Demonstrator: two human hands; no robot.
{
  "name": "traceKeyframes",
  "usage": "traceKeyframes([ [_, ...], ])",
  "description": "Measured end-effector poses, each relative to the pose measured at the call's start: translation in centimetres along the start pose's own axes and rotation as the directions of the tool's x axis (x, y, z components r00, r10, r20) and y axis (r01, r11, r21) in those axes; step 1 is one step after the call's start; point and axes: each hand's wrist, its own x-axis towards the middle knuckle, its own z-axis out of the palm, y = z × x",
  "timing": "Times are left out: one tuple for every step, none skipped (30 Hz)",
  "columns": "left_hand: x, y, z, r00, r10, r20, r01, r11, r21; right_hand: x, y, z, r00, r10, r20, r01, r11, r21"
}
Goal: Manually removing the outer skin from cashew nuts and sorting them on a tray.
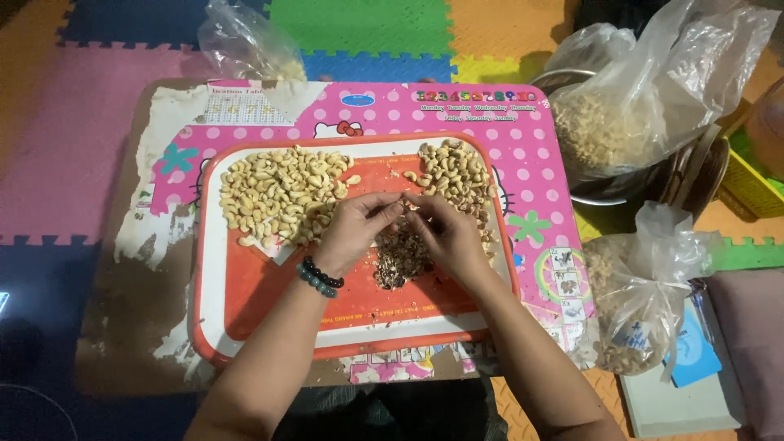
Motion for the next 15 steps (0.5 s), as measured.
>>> traceKeyframes([
  [-0.1, 0.1, 0.0, 1.000, 0.001, 0.003, -0.001, 1.000, 0.004, -0.1, -0.3, -0.3, 1.000, -0.001, -0.005, 0.001, 1.000, 0.002],
  [-0.2, 0.2, 0.1, 1.000, -0.006, -0.005, 0.006, 1.000, 0.015, -0.2, -0.6, -0.6, 0.999, -0.038, -0.008, 0.038, 0.997, -0.068],
  [-0.3, 0.4, 0.1, 1.000, -0.013, -0.012, 0.014, 1.000, 0.027, -0.3, -0.9, -0.9, 0.997, -0.076, -0.008, 0.074, 0.988, -0.138],
  [-0.4, 0.3, 0.2, 1.000, -0.014, -0.007, 0.014, 0.999, 0.030, -0.3, -1.1, -1.2, 0.997, -0.074, -0.015, 0.071, 0.988, -0.138],
  [-0.4, 0.4, 0.2, 1.000, -0.008, -0.008, 0.008, 0.998, 0.062, -0.2, -1.4, -1.5, 0.983, -0.181, 0.012, 0.178, 0.944, -0.279],
  [-0.4, 0.4, 0.1, 1.000, 0.001, -0.010, 0.000, 0.996, 0.091, 0.0, -1.6, -1.8, 0.957, -0.283, 0.056, 0.281, 0.868, -0.410],
  [-0.3, 0.2, 0.2, 1.000, 0.003, -0.006, -0.003, 0.996, 0.093, -0.1, -1.5, -1.7, 0.957, -0.284, 0.051, 0.279, 0.867, -0.412],
  [-0.1, 0.0, 0.2, 1.000, -0.013, 0.001, 0.013, 0.997, 0.076, -0.2, -1.5, -1.6, 0.978, -0.210, 0.011, 0.202, 0.925, -0.322],
  [0.0, -0.2, 0.2, 1.000, -0.030, 0.008, 0.030, 0.998, 0.058, -0.2, -1.4, -1.4, 0.991, -0.131, -0.021, 0.123, 0.966, -0.226],
  [-0.1, 0.0, 0.3, 1.000, -0.027, 0.007, 0.026, 0.998, 0.059, -0.2, -2.0, -1.5, 0.991, -0.134, -0.021, 0.126, 0.966, -0.226],
  [-0.1, 0.2, 0.4, 1.000, -0.012, 0.000, 0.012, 0.999, 0.031, -0.2, -2.5, -1.5, 1.000, -0.017, -0.006, 0.017, 0.997, -0.070],
  [-0.2, 0.4, 0.5, 1.000, 0.003, -0.007, -0.003, 1.000, 0.002, -0.1, -3.0, -1.6, 0.995, 0.096, 0.029, -0.098, 0.992, 0.084],
  [-0.2, 0.4, 0.3, 1.000, 0.005, -0.008, -0.005, 1.000, 0.002, -0.1, -2.7, -1.6, 0.995, 0.093, 0.029, -0.095, 0.992, 0.084],
  [-0.3, 0.3, 0.2, 0.999, 0.039, -0.008, -0.039, 0.999, 0.013, -0.2, -2.4, -1.6, 0.992, 0.113, 0.057, -0.120, 0.983, 0.141],
  [-0.4, 0.3, 0.1, 0.997, 0.074, -0.007, -0.073, 0.997, 0.023, -0.2, -2.0, -1.6, 0.988, 0.130, 0.086, -0.145, 0.970, 0.197],
])
